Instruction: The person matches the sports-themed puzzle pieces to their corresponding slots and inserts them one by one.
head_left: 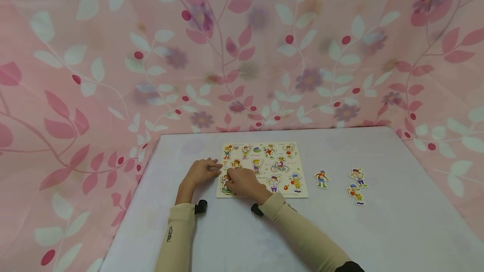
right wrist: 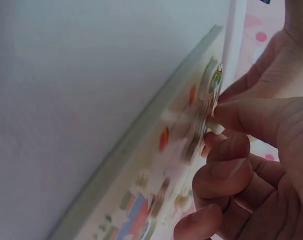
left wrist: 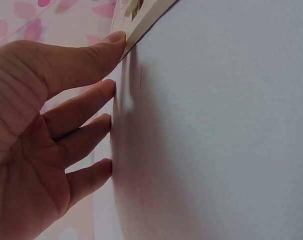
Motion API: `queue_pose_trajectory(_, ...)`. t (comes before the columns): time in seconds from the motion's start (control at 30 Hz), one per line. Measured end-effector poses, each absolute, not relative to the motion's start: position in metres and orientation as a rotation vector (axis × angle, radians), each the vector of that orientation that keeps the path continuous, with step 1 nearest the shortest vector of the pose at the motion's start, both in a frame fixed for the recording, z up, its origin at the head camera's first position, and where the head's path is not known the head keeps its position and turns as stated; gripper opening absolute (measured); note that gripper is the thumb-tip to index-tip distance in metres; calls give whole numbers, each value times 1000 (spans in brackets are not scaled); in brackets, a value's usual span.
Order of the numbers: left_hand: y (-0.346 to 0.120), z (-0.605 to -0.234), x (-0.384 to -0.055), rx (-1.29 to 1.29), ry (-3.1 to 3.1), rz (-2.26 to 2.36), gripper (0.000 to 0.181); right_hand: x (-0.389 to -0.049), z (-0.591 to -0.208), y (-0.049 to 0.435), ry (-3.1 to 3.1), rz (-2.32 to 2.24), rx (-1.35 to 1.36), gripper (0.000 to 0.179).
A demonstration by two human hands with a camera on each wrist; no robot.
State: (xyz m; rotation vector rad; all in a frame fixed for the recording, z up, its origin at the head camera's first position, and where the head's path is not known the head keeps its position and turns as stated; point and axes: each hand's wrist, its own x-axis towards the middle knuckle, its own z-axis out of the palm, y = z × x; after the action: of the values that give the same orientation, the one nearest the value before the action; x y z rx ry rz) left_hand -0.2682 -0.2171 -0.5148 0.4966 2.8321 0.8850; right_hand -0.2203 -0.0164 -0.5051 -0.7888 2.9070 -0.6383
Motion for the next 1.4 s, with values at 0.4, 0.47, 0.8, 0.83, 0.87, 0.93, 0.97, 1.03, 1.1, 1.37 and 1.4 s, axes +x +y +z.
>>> queue_pose_trajectory(0.4,-217,-513,-268,519,2835,848,28,-218,-507,-24,2918,-600,-682,13)
queue_pose_trajectory(0.47,-217,-514,-269,517,2835,852,27,-218,-507,-24,2923,-602,-686,13)
queue_pose_trajectory(0.8,-217,-515,-270,517,2829,870,27,-217,-484,-5,2893,-696,-698,17)
queue_pose_trajectory(0.83,-218,-515,-270,515,2832,871,27,-218,-480,-2,2892,-708,-699,18)
queue_pose_trajectory(0.87,-218,-515,-270,516,2834,869,27,-218,-477,1,2903,-710,-710,19)
queue_pose_trajectory(0.93,-219,-515,-270,522,2840,866,27,-218,-471,8,2919,-721,-730,20)
queue_pose_trajectory(0.97,-219,-515,-270,522,2841,868,28,-218,-469,12,2926,-734,-738,21)
queue_pose_trajectory(1.03,-220,-515,-270,524,2840,871,28,-217,-464,19,2922,-772,-740,21)
queue_pose_trajectory(1.1,-220,-515,-270,522,2836,878,27,-215,-459,26,2908,-821,-728,22)
queue_pose_trajectory(1.37,-220,-515,-269,508,2809,891,28,-204,-448,54,2898,-853,-685,23)
queue_pose_trajectory(1.4,-220,-515,-269,508,2808,892,28,-202,-447,58,2916,-836,-684,23)
